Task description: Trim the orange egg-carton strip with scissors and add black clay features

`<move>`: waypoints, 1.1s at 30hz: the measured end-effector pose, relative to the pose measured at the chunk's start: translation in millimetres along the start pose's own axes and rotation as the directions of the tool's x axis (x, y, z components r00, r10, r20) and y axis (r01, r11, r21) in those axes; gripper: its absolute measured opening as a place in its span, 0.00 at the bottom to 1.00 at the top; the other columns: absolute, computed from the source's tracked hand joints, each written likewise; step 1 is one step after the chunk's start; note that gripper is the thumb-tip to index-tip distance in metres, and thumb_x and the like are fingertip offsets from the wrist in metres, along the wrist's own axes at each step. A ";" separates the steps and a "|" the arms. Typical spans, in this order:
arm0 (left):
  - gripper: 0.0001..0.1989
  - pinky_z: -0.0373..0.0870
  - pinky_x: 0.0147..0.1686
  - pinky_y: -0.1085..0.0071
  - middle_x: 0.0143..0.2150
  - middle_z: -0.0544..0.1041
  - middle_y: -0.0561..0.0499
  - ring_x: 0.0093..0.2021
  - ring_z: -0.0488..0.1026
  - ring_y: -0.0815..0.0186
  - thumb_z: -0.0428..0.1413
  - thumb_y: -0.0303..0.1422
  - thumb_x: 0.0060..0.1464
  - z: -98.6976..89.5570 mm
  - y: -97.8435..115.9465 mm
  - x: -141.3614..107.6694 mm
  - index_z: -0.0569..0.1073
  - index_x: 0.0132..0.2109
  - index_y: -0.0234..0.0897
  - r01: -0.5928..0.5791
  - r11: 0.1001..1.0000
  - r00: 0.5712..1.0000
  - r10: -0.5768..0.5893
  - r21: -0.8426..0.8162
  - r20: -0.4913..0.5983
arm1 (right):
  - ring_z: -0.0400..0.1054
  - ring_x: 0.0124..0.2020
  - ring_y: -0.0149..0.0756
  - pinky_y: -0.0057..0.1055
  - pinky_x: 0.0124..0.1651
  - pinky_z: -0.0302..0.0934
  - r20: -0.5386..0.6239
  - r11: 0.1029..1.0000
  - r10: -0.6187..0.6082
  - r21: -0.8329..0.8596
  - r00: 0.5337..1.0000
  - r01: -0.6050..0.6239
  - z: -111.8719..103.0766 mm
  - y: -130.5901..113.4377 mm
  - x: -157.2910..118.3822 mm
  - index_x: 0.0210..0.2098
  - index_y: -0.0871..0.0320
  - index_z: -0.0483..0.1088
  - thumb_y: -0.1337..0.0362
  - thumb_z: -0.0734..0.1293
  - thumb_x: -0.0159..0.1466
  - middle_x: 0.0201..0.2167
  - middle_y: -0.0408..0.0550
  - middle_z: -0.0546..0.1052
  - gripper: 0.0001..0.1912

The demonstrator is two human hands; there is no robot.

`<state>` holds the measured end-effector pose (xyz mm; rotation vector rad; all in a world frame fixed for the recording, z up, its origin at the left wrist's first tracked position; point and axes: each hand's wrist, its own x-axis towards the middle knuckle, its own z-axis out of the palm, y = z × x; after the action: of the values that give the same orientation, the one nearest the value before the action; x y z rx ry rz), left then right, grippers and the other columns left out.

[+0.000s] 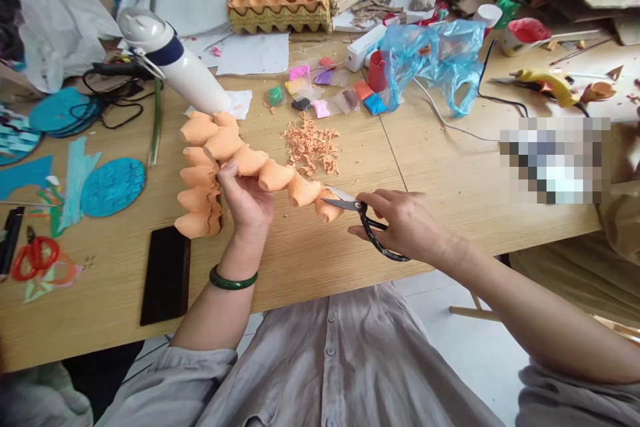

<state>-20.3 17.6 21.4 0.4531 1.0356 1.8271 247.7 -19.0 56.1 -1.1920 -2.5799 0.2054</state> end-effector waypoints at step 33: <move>0.22 0.73 0.52 0.62 0.48 0.83 0.57 0.62 0.73 0.57 0.58 0.43 0.57 0.5 4.1 1.1 0.73 0.59 0.58 0.103 0.995 0.991 -0.103 -0.004 -0.080 | 0.65 0.23 0.31 0.28 0.28 0.57 0.113 0.927 0.252 0.256 0.961 -0.273 -1.5 -1.7 0.4 0.46 0.57 0.74 0.37 0.66 0.65 0.26 0.44 0.74 0.29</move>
<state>-22.8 18.0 24.9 0.3224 1.0937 1.7659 246.8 -19.8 58.0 -1.4419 -2.3482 0.6515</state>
